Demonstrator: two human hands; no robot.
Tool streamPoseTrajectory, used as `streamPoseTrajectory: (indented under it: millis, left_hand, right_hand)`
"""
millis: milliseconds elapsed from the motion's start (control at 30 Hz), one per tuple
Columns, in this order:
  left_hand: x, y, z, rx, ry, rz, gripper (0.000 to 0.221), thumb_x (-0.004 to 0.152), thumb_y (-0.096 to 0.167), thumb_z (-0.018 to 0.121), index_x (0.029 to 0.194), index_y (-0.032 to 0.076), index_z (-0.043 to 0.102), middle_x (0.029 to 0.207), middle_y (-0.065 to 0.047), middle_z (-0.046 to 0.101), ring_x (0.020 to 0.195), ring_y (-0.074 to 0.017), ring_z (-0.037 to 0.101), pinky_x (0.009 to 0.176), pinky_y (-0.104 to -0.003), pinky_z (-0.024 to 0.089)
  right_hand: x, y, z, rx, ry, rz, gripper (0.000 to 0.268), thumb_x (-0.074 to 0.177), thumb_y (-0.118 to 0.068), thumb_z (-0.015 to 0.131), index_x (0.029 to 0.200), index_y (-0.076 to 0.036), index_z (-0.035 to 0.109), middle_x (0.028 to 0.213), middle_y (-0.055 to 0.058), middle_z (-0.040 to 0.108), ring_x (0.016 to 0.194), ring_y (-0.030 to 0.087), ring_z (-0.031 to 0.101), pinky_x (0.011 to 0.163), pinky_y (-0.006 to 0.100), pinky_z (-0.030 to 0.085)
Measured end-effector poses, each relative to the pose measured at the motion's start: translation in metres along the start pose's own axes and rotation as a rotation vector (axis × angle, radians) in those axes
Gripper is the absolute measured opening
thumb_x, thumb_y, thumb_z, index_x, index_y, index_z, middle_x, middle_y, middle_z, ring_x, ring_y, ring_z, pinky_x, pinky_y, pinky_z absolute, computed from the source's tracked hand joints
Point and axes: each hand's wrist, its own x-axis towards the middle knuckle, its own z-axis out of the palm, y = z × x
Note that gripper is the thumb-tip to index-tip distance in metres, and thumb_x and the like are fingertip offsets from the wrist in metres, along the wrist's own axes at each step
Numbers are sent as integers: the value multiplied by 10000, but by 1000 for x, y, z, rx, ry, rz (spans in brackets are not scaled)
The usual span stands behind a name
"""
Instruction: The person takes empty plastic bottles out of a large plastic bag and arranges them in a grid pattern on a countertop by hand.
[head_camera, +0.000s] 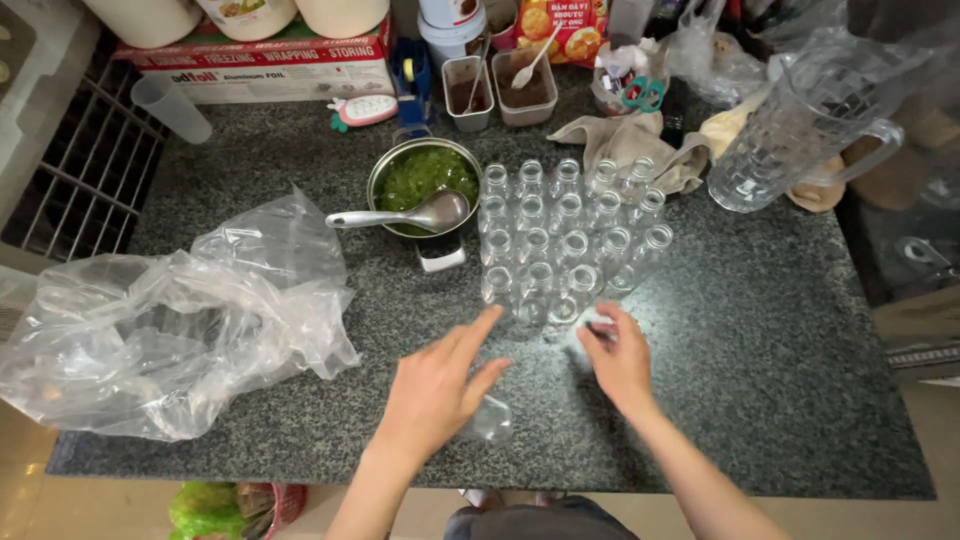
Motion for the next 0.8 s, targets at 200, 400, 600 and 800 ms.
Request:
streamPoseTrajectory:
  millis: [200,400,600,800]
  left_hand:
    - [38,42,22,-111,118,141,522,1255,404,733,1671,93,682,1129,-113,886,896,-265,880,661,-478,726]
    - [70,77,67,-162,191,194,454,1269,410,709,1602,102,730,1117,-100,814,923,-341,839,651,-506,626]
    - [74,72,69,-147,261,240,559,1205,449,762,1639,98,726,1333,-128,784,1140,-324,776,776,-422,651]
    - [38,38,39,-96,244,156,546,1205,339,795,1681,87,707,1405,-128,787,1233,-345,792,909,-466,688]
  right_hand:
    - [-68,-67,-46,-142,-356,-432,727,942,-419,902,1580,-116,730,1458,86,830,1227,263,786,1029,430,613]
    - [-80,-105,-68,-457,-449,-502,608,1062,-468,897,1503,-106,686,1422,147,800,1280,421,761,990,555,622]
    - [-43,-36,-80,-251,-164,-342,702,1019,-200,938,1632,14,671,1659,243,700,1514,464,724,1141,511,667]
    - [14,9,-72,-203,-6,-112,673,1026,-249,961,1612,-59,691,1470,177,844,1312,362,864,1045,457,739]
